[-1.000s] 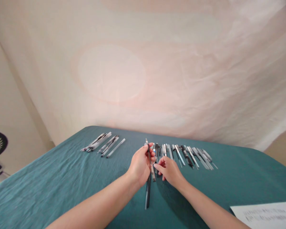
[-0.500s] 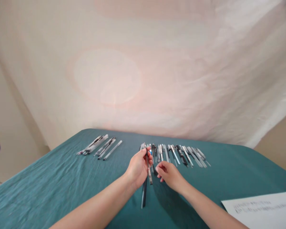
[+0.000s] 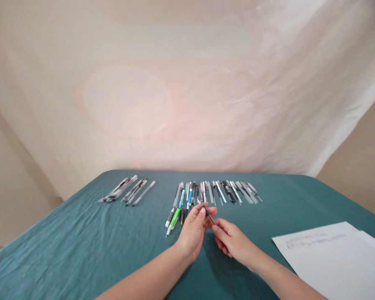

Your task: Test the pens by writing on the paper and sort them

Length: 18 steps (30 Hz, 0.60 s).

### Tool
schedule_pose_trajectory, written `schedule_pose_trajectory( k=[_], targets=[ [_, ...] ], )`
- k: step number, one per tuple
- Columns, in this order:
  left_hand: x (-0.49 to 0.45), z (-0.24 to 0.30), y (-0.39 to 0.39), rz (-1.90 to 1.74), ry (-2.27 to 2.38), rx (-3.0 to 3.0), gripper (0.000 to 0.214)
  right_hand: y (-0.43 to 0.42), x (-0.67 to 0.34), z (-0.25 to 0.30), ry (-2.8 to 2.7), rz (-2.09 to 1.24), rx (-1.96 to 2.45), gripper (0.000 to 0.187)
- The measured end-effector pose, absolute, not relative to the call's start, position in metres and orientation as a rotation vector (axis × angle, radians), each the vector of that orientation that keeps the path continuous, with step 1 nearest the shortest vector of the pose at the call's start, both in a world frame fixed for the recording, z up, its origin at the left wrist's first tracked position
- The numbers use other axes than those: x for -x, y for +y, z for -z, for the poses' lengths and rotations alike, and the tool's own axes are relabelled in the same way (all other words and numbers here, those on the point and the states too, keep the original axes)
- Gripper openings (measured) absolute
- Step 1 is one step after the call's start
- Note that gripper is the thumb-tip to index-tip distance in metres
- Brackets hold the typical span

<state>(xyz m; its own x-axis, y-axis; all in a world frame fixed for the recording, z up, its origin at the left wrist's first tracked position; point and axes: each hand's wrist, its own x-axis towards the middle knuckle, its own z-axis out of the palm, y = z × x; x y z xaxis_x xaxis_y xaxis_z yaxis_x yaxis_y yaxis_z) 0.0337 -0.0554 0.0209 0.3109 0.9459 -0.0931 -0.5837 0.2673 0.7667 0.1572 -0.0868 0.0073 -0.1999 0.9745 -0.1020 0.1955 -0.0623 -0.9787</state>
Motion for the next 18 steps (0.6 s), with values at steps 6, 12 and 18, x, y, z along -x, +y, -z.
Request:
schedule_pose_trajectory(
  k=[6, 12, 18],
  targets=[
    [-0.0403, -0.0149, -0.0628, -1.116, 0.591, -0.702, 0.036, -0.0894, -0.1660, -0.0058, -1.425, -1.197, 1.276, 0.041],
    [-0.0381, -0.0126, -0.0617, -1.178, 0.599, -0.668, 0.037, -0.0904, -0.1675, -0.0043, -1.443, -1.278, 1.267, 0.042],
    [-0.0340, -0.0132, -0.0605, -1.205, 0.636, -0.648, 0.031, -0.0909, -0.1667, -0.0003, -1.435, -1.358, 1.282, 0.040]
  ],
)
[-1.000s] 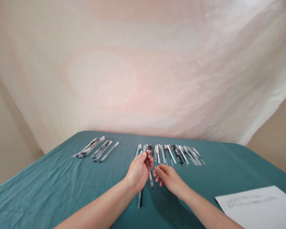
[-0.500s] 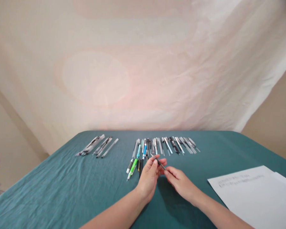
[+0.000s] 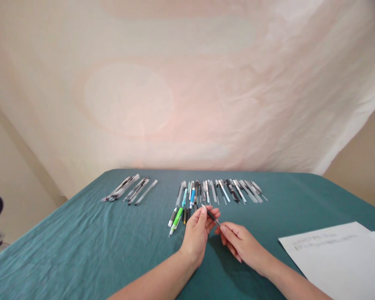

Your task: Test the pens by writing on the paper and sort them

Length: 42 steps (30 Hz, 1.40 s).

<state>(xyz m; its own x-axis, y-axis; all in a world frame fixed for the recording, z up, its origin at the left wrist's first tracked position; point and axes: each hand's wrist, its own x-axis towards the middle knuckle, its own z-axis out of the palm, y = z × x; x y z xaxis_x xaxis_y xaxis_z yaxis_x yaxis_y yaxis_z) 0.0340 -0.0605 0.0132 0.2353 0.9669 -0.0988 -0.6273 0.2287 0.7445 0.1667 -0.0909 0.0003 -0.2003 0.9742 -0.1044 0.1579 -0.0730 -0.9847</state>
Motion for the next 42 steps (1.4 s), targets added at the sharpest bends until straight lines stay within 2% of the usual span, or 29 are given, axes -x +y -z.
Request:
schedule_pose_trajectory(
  k=[14, 20, 28, 35, 39, 42],
  targets=[
    [-0.030, -0.011, -0.059, -1.256, 0.726, -0.729, 0.033, -0.092, -0.165, -0.003, -1.442, -1.312, 1.324, 0.035],
    [-0.031, -0.009, -0.058, -1.240, 0.708, -0.684, 0.034, -0.091, -0.166, -0.001, -1.386, -1.333, 1.302, 0.044],
    [-0.031, -0.009, -0.059, -1.217, 0.706, -0.723, 0.030, -0.089, -0.166, 0.004, -1.393, -1.236, 1.295, 0.026],
    [-0.031, -0.006, -0.059, -1.208, 0.738, -0.776, 0.029, -0.091, -0.164, -0.001, -1.370, -1.336, 1.302, 0.041],
    [-0.031, -0.005, -0.059, -1.212, 0.762, -0.797, 0.029, -0.091, -0.164, 0.006, -1.390, -1.254, 1.292, 0.029],
    [-0.032, -0.003, -0.059, -1.203, 0.757, -0.804, 0.029, -0.090, -0.165, 0.005, -1.390, -1.260, 1.289, 0.028]
  ],
)
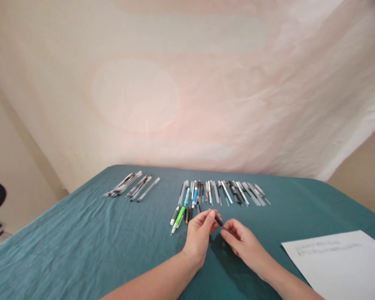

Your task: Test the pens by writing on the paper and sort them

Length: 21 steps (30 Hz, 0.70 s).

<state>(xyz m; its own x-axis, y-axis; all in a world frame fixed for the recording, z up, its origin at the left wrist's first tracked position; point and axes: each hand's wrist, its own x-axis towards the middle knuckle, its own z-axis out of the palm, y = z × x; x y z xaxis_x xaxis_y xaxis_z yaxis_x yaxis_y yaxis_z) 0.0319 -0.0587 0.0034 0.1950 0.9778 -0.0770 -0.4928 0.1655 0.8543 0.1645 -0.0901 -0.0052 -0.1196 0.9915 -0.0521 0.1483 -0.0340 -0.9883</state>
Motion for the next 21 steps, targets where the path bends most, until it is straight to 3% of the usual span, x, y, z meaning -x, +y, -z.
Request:
schedule_pose_trajectory(
  k=[7, 13, 21],
  targets=[
    [-0.031, -0.002, -0.057, -1.202, 0.744, -0.818, 0.028, -0.090, -0.163, -0.002, -1.408, -1.267, 1.322, 0.039],
    [-0.032, -0.002, -0.058, -1.231, 0.786, -0.787, 0.029, -0.089, -0.164, 0.008, -1.381, -1.265, 1.311, 0.025],
    [-0.017, -0.023, -0.032, -1.352, 0.893, -1.021, 0.032, -0.090, -0.164, 0.006, -1.349, -1.301, 1.336, 0.025]
  ],
)
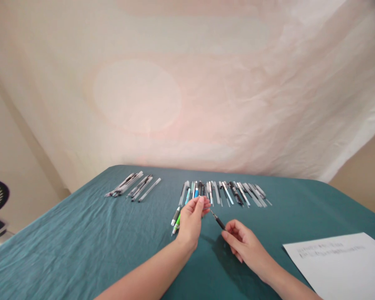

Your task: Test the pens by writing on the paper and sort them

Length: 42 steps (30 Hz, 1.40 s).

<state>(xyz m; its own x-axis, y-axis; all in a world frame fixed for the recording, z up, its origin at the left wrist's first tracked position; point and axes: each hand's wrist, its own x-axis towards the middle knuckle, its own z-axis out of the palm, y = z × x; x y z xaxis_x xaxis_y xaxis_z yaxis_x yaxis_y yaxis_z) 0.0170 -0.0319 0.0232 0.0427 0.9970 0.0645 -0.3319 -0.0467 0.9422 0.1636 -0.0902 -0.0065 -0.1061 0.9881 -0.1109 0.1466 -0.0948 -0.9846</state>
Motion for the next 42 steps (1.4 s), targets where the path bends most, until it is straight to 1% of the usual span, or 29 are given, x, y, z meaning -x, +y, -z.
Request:
schedule_pose_trajectory(
  k=[1, 3, 7, 10, 12, 15, 23, 31, 37, 42],
  targets=[
    [-0.012, -0.029, -0.027, -1.324, 0.959, -1.152, 0.034, -0.090, -0.164, 0.006, -1.344, -1.302, 1.335, 0.026],
    [0.001, -0.040, -0.020, -1.155, 1.091, -1.541, 0.033, -0.091, -0.164, 0.006, -1.335, -1.298, 1.334, 0.026],
    [0.021, -0.052, -0.015, -0.635, 1.442, -2.361, 0.027, -0.090, -0.165, 0.006, -1.331, -1.288, 1.338, 0.026],
    [0.024, -0.053, -0.017, -0.237, 1.602, -2.612, 0.027, -0.090, -0.165, 0.006, -1.338, -1.286, 1.337, 0.026],
    [0.022, -0.054, -0.019, -0.100, 1.619, -2.669, 0.026, -0.091, -0.165, 0.005, -1.338, -1.287, 1.343, 0.026],
    [0.017, -0.057, -0.023, -0.058, 1.623, -2.702, 0.026, -0.092, -0.165, 0.003, -1.328, -1.288, 1.349, 0.027],
    [0.017, -0.062, -0.025, -0.014, 1.613, -2.765, 0.033, -0.077, -0.155, -0.003, -1.268, -1.361, 1.324, 0.031],
    [0.016, -0.049, -0.026, -0.154, 1.577, -2.847, 0.033, -0.051, -0.126, -0.011, -1.171, -1.352, 1.298, 0.033],
    [0.018, -0.048, -0.023, -0.121, 1.565, -2.863, 0.027, -0.055, -0.124, -0.007, -1.163, -1.350, 1.282, 0.033],
    [0.016, -0.042, -0.022, -0.145, 1.608, -2.875, 0.027, -0.057, -0.125, -0.006, -1.191, -1.368, 1.246, 0.035]
  ],
)
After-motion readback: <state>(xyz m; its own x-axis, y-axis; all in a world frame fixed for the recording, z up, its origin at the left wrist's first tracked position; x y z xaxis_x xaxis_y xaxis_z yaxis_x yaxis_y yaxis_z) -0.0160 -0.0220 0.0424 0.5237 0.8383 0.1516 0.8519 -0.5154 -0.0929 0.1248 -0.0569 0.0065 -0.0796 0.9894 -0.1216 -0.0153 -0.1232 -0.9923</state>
